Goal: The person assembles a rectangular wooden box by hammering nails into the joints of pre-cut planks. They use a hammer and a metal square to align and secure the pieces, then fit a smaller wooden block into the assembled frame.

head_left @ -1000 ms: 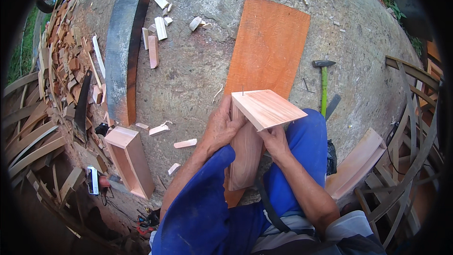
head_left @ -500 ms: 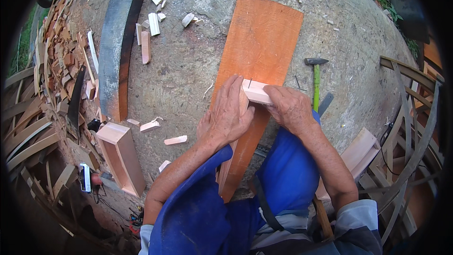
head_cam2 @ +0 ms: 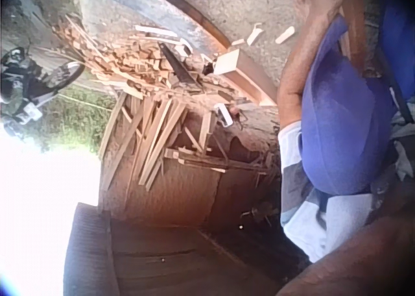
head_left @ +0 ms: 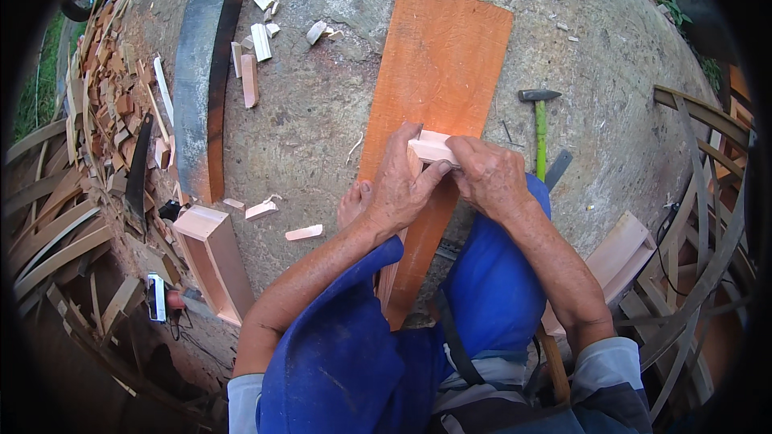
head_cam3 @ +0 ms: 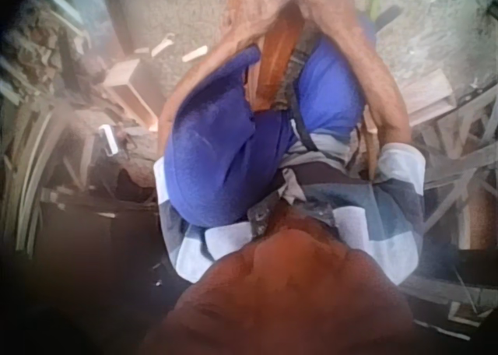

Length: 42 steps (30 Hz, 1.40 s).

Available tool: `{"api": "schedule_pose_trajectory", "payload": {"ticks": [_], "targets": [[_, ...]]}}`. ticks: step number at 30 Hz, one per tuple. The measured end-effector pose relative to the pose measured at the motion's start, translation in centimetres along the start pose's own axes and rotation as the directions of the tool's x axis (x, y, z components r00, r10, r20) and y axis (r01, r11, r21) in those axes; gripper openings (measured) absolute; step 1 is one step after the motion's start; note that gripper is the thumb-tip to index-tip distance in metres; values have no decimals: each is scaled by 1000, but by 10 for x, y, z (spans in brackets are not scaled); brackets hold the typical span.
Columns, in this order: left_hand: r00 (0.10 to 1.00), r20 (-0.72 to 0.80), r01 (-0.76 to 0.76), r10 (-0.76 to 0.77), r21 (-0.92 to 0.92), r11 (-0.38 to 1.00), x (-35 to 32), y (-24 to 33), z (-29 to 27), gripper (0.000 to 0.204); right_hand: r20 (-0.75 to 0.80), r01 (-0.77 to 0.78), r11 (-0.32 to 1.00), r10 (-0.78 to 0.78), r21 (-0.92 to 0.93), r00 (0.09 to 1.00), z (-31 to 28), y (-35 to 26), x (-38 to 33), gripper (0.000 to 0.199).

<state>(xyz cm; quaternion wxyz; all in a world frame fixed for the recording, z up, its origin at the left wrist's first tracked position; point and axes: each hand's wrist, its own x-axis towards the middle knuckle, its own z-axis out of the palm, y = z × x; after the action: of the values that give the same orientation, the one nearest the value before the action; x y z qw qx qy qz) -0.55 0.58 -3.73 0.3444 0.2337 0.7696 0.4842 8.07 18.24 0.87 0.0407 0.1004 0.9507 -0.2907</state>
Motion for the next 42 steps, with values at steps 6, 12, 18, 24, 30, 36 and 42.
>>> {"api": "schedule_pose_trajectory", "payload": {"ticks": [6,12,18,24,30,36,42], "targets": [[987,85,158,-140,-270,950,5,0,-2,73,-33,35,999,-35,9,999,4,4,0,19],[984,67,174,-162,-264,949,10,-1,0,67,5,30,999,-30,13,1000,3,5,-1,18],[996,33,89,-85,-166,982,11,-4,-1,66,-9,34,999,-34,-6,999,3,5,-2,19],[968,128,242,-216,-245,939,10,5,-3,65,-5,27,1000,-27,-2,1000,4,7,-1,17],[974,108,218,-200,-195,956,10,8,-4,63,145,-31,988,9,148,989,-13,6,-2,38],[971,69,234,-227,-105,967,9,5,-3,71,-39,-226,839,281,494,959,-39,49,-28,64],[967,73,250,-244,-91,964,12,11,-4,69,-11,-738,658,747,150,664,7,118,-42,53]]}}
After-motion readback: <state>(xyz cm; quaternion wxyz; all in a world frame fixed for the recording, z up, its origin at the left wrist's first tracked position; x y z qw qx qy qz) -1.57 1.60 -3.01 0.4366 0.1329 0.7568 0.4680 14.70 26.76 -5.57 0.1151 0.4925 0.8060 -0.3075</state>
